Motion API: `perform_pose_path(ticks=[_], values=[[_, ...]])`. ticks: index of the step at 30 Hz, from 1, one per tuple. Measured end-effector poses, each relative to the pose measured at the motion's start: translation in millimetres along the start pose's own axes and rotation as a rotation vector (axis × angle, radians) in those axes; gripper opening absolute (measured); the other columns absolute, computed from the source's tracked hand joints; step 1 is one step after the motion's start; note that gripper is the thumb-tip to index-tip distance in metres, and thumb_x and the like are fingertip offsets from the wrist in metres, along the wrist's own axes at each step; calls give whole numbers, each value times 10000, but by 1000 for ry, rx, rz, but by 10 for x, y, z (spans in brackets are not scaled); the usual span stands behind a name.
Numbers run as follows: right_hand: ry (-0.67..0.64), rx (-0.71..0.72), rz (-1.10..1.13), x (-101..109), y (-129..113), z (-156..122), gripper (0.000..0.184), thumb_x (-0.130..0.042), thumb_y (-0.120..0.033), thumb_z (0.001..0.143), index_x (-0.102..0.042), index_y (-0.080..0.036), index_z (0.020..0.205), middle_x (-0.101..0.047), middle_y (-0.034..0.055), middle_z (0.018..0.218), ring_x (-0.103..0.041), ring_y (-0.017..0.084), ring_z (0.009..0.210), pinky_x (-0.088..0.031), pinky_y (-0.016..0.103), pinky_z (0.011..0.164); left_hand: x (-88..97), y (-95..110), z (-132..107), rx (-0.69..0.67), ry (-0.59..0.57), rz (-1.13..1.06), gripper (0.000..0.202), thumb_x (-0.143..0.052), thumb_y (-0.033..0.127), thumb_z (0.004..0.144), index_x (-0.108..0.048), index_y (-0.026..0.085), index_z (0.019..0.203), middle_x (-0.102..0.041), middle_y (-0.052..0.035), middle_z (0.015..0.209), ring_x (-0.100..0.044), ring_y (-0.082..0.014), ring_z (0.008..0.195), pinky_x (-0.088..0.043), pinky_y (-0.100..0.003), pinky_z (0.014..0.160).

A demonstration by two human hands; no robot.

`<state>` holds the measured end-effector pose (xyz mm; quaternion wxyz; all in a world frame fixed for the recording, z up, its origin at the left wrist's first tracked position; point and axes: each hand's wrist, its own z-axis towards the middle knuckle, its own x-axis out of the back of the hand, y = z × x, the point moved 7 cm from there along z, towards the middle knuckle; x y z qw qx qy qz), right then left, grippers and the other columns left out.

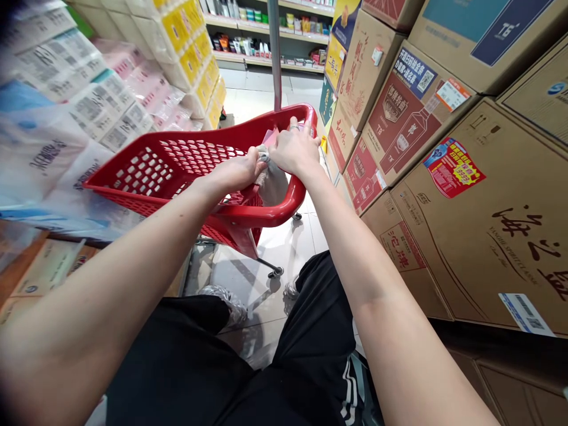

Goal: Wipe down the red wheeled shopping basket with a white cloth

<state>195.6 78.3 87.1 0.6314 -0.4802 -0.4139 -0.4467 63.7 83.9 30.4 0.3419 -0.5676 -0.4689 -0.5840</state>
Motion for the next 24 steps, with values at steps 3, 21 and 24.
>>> perform_pose_path(ticks=[3,21,24], values=[[7,-12,6,4,20,2,443,-420,-498,901,-692,-217,1110,-393,117,1538,-194,473,1450,-167,803,1042,-14,-19,-58,-11,-51,19,563,-255,516,964,-374,139,1365,-661,-183,1200,-627,-311,1112,-440,-367,898],[-25,25,29,4,0,-5,465,-378,-486,906,-671,-217,1148,-342,96,1575,-159,463,1462,-206,794,1034,-69,-106,-427,-119,-205,-26,513,-352,563,923,-444,195,1268,-697,-128,1106,-666,-261,944,-466,-321,804],[-14,19,28,4,9,12,436,-404,-476,898,-685,-218,1110,-346,95,1573,-174,461,1460,-228,783,1035,-32,-87,-380,-25,-75,-30,537,-296,556,947,-416,181,1313,-691,-146,1125,-659,-285,1020,-462,-350,859]])
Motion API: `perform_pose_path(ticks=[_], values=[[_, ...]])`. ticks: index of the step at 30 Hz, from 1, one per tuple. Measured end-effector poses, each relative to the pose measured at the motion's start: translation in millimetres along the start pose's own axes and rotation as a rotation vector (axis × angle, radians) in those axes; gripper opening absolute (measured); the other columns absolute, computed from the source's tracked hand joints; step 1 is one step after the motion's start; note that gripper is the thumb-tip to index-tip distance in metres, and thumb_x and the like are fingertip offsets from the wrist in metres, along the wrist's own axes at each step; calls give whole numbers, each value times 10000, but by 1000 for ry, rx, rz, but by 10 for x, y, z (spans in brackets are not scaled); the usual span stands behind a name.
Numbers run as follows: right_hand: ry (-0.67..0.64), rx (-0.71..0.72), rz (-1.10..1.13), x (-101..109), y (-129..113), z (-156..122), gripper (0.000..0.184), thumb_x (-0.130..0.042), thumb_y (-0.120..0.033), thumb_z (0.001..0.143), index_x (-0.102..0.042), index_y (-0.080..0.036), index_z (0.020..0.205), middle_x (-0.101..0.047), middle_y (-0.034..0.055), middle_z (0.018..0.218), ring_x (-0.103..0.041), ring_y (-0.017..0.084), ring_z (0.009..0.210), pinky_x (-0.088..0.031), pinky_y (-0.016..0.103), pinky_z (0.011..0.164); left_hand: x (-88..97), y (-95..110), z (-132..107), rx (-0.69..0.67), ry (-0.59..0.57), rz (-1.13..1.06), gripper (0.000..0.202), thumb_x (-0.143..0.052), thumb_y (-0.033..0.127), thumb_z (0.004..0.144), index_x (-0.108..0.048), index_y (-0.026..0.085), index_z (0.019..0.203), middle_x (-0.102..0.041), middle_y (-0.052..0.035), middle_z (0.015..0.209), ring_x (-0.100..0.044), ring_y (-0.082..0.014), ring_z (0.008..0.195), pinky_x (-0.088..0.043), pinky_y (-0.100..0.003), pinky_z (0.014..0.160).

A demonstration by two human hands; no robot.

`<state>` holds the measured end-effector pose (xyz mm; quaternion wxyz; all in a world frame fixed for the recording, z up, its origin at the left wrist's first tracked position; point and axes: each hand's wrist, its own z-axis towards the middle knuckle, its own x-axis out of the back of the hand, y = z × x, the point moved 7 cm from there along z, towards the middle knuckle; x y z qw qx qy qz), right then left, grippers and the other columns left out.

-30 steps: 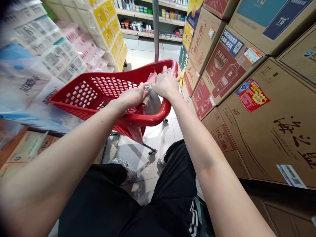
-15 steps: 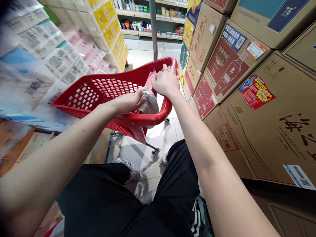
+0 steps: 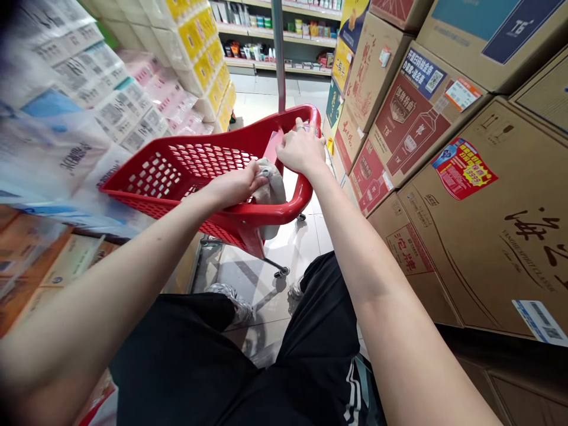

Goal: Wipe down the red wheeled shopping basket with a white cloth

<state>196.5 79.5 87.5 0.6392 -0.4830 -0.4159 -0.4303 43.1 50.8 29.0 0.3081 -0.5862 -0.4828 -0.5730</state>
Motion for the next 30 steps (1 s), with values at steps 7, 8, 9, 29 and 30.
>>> perform_pose_path(ticks=[7,8,9,29,30], values=[[2,-2,-2,-12,26,40,439,-416,-485,881,-683,-241,1130,-377,79,1557,-170,456,1463,-189,791,1054,91,-137,-39,111,285,-79,478,-294,530,963,-533,187,1195,-586,-173,1244,-555,-310,1190,-433,-405,987],[-1,-3,2,-17,29,44,448,-414,-488,881,-681,-239,1139,-375,80,1558,-169,457,1462,-182,796,1052,126,-157,-71,108,348,-80,462,-304,525,964,-557,188,1155,-554,-175,1274,-527,-307,1220,-420,-404,1013],[-1,-3,7,-20,31,48,456,-412,-492,881,-680,-237,1148,-376,81,1557,-167,459,1461,-178,800,1049,162,-169,-106,102,410,-87,452,-314,517,965,-570,182,1130,-531,-177,1287,-507,-302,1236,-407,-401,1034],[10,2,35,-23,55,67,430,-404,-453,894,-690,-202,1094,-359,93,1566,-164,453,1459,-203,782,1056,274,-345,-466,-345,191,-358,345,-456,523,934,-548,201,1017,-572,-3,835,-508,-149,739,-406,-262,686],[10,1,37,-26,57,70,429,-406,-453,891,-692,-205,1093,-357,89,1568,-166,453,1459,-200,779,1060,345,-433,-545,-308,259,-397,358,-458,518,941,-548,189,1051,-575,-5,853,-505,-145,754,-411,-257,693]])
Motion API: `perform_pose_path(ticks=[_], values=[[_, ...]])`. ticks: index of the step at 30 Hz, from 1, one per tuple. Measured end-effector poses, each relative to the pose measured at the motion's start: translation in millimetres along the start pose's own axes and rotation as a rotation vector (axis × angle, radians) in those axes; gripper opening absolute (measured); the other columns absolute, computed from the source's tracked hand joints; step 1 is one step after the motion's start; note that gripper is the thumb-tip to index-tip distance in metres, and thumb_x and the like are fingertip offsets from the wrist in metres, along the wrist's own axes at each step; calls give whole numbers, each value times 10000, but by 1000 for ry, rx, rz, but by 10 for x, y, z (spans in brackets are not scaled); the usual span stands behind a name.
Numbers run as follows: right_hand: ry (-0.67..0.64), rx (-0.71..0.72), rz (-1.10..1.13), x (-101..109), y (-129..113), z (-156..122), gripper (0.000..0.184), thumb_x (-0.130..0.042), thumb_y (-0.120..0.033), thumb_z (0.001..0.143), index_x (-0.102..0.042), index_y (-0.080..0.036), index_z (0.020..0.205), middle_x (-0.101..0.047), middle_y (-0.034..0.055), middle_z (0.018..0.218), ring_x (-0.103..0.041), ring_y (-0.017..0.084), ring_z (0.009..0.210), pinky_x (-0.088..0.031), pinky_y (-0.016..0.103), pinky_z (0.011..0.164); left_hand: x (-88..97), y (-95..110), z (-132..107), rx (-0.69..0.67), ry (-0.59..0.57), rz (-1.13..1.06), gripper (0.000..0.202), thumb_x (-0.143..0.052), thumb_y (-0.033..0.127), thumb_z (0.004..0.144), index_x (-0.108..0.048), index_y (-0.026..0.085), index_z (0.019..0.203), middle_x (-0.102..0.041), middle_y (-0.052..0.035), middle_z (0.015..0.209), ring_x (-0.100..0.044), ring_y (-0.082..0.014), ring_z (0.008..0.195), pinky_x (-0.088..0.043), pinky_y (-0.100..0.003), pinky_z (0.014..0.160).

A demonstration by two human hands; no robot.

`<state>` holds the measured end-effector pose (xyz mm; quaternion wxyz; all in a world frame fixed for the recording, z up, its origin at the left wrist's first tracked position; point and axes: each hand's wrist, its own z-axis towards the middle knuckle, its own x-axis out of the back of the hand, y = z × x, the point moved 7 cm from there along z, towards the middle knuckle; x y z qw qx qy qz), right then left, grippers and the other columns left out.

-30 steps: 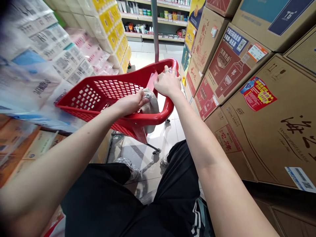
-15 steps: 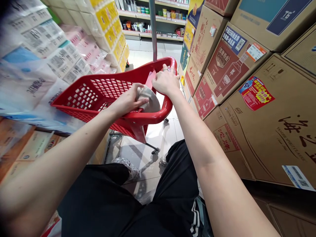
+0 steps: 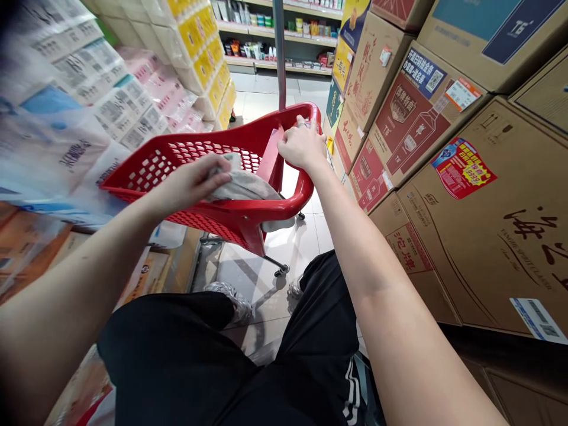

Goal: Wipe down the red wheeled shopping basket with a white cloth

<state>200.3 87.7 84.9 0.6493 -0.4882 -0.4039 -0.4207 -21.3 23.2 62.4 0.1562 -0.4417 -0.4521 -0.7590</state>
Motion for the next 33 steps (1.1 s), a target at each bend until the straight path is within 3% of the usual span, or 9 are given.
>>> perform_pose_path(ticks=[1,3,7,11,17,22,26,29,33], values=[[0,-1,1,-2,0,2,430,-407,-453,889,-693,-207,1095,-356,85,1569,-167,452,1459,-197,776,1064,94,-19,-74,28,64,-38,375,-454,511,951,-543,178,1099,-583,-7,882,-506,-139,769,-417,-251,699],[1,0,0,-1,-3,3,440,-408,-461,888,-692,-208,1109,-357,82,1569,-169,452,1458,-193,773,1069,160,4,-203,44,78,-147,417,-436,498,970,-520,171,1214,-609,-25,991,-540,-145,845,-445,-247,734],[-7,7,-37,1,-15,0,451,-399,-467,903,-680,-200,1134,-358,93,1568,-185,449,1451,-206,768,1067,-25,197,-351,-24,-97,-157,466,-449,535,952,-567,201,1255,-653,-50,1121,-601,-202,1001,-486,-284,826],[-17,-1,-103,-11,-7,1,439,-370,-455,929,-670,-221,1149,-354,76,1572,-190,426,1456,-238,746,1071,-157,232,-386,-36,-143,18,469,-470,576,920,-602,253,1233,-677,-31,1035,-631,-216,917,-491,-305,791],[3,-7,-53,-25,24,34,447,-400,-489,918,-685,-202,1108,-311,91,1593,-188,446,1454,-266,759,1037,-131,278,-385,-168,77,195,474,-474,577,911,-622,200,1156,-588,-103,1140,-559,-264,1069,-466,-407,936],[8,-4,-30,-34,37,47,478,-396,-522,910,-685,-206,1124,-314,77,1593,-192,453,1452,-225,766,1058,-389,230,-403,5,291,69,426,-256,467,1015,-577,187,1035,-623,-66,893,-588,-202,820,-476,-340,755],[7,-6,-27,-17,28,25,461,-398,-506,904,-691,-206,1094,-314,75,1594,-186,453,1454,-227,770,1052,-521,220,-427,-72,443,167,425,-204,410,1028,-569,198,1075,-650,-81,976,-593,-212,901,-441,-366,831],[4,-8,-27,4,14,1,435,-408,-490,895,-693,-214,1074,-334,70,1585,-198,451,1450,-226,765,1057,-534,51,-435,-153,433,281,412,-196,376,1025,-572,210,1004,-640,-67,911,-580,-215,846,-416,-404,861],[0,-12,-26,26,-3,-21,429,-413,-469,884,-692,-220,1093,-366,73,1566,-209,437,1451,-224,744,1079,-405,-424,-527,-80,471,364,389,-208,362,1013,-517,220,825,-550,-60,763,-533,-222,742,-409,-404,806]])
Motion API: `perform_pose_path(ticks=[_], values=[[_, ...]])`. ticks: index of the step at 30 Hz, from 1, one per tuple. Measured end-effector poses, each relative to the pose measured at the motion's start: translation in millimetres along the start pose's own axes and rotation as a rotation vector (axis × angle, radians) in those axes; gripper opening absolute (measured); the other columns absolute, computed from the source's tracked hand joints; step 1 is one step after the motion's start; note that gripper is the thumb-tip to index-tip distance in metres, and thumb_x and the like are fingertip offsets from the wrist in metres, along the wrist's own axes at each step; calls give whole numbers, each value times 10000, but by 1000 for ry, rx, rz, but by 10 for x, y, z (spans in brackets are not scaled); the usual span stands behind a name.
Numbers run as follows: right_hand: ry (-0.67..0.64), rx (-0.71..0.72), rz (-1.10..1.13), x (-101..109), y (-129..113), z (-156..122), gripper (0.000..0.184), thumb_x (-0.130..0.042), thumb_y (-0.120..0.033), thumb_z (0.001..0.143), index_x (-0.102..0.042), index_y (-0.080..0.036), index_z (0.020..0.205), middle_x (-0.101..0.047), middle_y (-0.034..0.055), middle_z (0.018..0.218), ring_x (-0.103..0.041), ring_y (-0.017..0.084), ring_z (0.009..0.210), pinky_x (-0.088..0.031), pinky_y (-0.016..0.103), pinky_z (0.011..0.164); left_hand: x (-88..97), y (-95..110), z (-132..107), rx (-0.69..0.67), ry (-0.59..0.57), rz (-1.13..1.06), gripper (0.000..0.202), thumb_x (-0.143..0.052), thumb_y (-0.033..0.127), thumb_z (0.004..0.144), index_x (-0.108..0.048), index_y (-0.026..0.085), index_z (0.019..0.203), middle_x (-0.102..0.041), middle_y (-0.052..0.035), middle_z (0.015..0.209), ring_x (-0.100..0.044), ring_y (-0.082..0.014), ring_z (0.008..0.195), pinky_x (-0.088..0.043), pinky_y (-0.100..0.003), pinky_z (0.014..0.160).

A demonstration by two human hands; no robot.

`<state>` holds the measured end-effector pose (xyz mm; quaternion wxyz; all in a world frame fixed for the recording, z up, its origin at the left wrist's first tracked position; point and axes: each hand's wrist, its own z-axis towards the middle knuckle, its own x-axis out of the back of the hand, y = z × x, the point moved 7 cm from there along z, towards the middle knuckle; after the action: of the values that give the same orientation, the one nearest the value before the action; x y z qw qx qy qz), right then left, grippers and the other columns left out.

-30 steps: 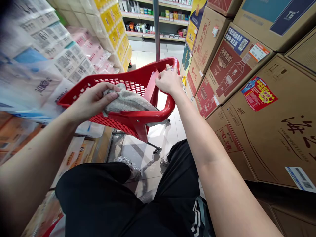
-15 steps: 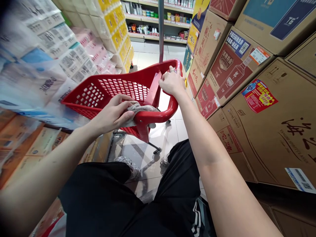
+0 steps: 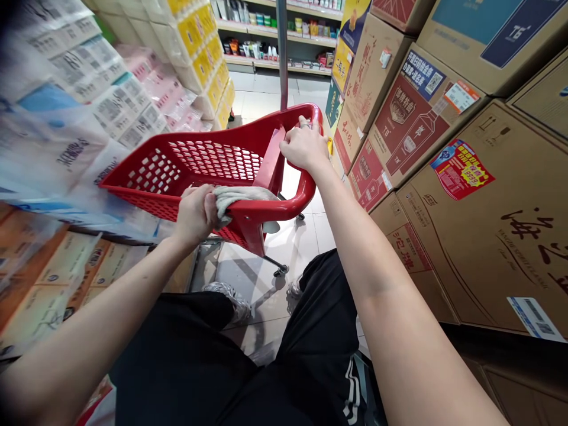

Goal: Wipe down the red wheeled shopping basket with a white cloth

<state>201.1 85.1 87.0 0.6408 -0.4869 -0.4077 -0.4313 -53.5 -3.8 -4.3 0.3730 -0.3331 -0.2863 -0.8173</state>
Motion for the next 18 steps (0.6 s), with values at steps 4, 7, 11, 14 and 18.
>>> perform_pose_path(ticks=[4,7,11,14,18], values=[[-12,3,-3,1,-15,2,457,-410,-478,880,-680,-217,1142,-374,82,1562,-184,432,1461,-207,732,1098,32,-218,-78,52,-21,37,341,-248,341,1004,-494,227,796,-526,-57,753,-528,-230,757,-402,-404,817],[-27,-8,-29,-14,-15,12,466,-396,-472,891,-673,-217,1166,-354,78,1574,-183,431,1462,-219,726,1097,61,3,-34,28,-46,20,316,-268,331,1003,-503,223,820,-558,-61,807,-539,-226,816,-401,-404,874],[-22,-24,-74,-22,-2,21,430,-384,-437,915,-680,-240,1157,-363,53,1569,-196,408,1466,-278,697,1085,59,550,73,-90,-75,-24,320,-264,349,998,-544,208,938,-597,-89,922,-532,-246,924,-391,-427,922],[-12,-22,-80,-22,11,27,422,-385,-439,925,-683,-243,1149,-370,55,1564,-202,415,1464,-293,706,1067,33,739,103,-109,-73,-33,368,-255,388,993,-554,187,1068,-603,-119,971,-525,-276,949,-386,-457,912],[-11,-13,-60,-21,21,29,430,-387,-466,929,-687,-228,1127,-334,70,1584,-204,445,1454,-286,747,1033,-52,683,74,-195,-120,-27,432,-269,463,984,-538,179,1167,-609,-139,1004,-534,-297,960,-388,-473,905]])
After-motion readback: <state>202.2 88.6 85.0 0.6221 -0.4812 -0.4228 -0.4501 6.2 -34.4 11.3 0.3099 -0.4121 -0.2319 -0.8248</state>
